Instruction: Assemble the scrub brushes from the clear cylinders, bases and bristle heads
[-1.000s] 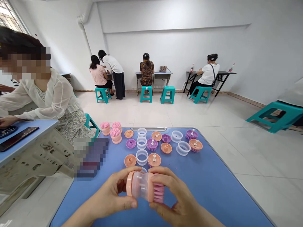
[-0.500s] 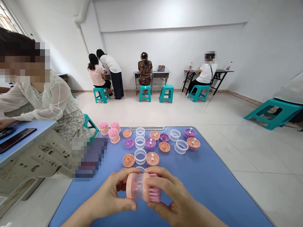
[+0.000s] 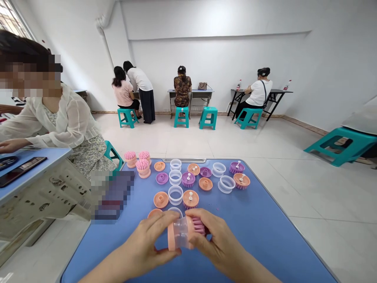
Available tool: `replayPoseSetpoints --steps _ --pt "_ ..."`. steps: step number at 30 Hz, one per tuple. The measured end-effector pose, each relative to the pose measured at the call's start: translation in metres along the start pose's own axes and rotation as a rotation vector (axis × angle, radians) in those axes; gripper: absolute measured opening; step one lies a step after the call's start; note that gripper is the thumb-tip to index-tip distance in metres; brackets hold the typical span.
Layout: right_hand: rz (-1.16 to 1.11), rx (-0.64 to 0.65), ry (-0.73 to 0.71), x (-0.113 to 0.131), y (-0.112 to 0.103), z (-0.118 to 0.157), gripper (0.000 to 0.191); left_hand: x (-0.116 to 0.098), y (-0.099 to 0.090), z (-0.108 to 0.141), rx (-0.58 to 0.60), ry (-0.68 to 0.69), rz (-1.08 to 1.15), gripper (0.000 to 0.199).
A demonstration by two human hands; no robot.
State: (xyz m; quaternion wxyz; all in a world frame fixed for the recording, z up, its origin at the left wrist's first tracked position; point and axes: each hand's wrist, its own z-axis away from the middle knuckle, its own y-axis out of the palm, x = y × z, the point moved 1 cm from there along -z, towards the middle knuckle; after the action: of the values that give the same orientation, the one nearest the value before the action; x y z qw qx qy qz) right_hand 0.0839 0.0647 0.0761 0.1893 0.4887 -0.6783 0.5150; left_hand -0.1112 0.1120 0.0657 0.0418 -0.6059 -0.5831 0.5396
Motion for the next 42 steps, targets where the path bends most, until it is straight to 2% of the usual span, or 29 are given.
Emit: replayPoseSetpoints --steps 3,5,7,11,13,16,18,20,23,25,30,32,34,36,38,41,42 --pt "-0.026 -0.002 -0.064 0.004 0.000 0.000 0.048 0.001 -0.001 -0.001 0.049 -0.184 0.211 0.054" --pt "-0.017 0.009 -0.097 0.005 0.000 0.001 0.043 0.002 -0.001 -0.001 0.098 -0.238 0.311 0.050" --pt "0.003 0.025 -0.048 0.004 0.000 0.000 0.037 0.005 0.002 0.000 0.087 -0.188 0.273 0.054" --pt "-0.041 0.060 0.132 -0.002 0.002 0.000 0.031 0.010 0.009 0.005 -0.008 -0.012 0.024 0.059" --pt "-0.096 0.081 0.175 -0.003 0.003 0.001 0.033 0.010 0.010 0.006 -0.021 -0.040 -0.003 0.058" --pt "-0.109 0.057 0.207 -0.002 0.003 0.003 0.053 0.008 0.009 0.004 -0.011 -0.169 0.121 0.056" --pt "-0.111 0.036 0.203 0.000 0.003 0.004 0.057 0.007 0.007 0.003 -0.006 -0.203 0.195 0.056" --pt "-0.136 0.051 0.209 0.001 0.002 0.002 0.048 0.007 0.005 0.002 -0.014 -0.138 0.153 0.056" --pt "-0.199 0.086 0.259 0.000 0.002 0.000 0.032 0.008 0.005 0.004 -0.063 0.028 -0.034 0.056" --pt "-0.255 0.100 0.282 -0.001 0.002 0.000 0.030 0.009 0.005 0.005 -0.091 0.074 -0.099 0.058" --pt "-0.302 0.052 0.252 0.000 0.003 0.004 0.060 0.006 0.001 0.002 -0.108 -0.092 0.060 0.062" --pt "-0.251 0.036 0.230 0.000 0.003 0.003 0.049 0.003 -0.001 -0.001 -0.087 -0.104 0.075 0.058" --pt "-0.216 0.054 0.269 0.001 0.002 0.001 0.031 0.001 -0.002 -0.002 -0.079 -0.046 0.029 0.055" --pt "-0.219 0.091 0.317 0.000 0.001 -0.001 0.026 0.000 -0.002 -0.003 -0.081 0.007 -0.016 0.053" --pt "-0.246 0.110 0.317 0.001 0.000 -0.001 0.030 -0.001 -0.001 -0.003 -0.082 -0.029 -0.009 0.054" --pt "-0.274 0.080 0.274 0.002 -0.001 0.001 0.054 -0.002 -0.001 -0.003 -0.061 -0.171 0.094 0.055" --pt "-0.272 0.071 0.251 0.002 -0.001 0.002 0.055 -0.002 -0.002 -0.003 -0.051 -0.198 0.131 0.055"
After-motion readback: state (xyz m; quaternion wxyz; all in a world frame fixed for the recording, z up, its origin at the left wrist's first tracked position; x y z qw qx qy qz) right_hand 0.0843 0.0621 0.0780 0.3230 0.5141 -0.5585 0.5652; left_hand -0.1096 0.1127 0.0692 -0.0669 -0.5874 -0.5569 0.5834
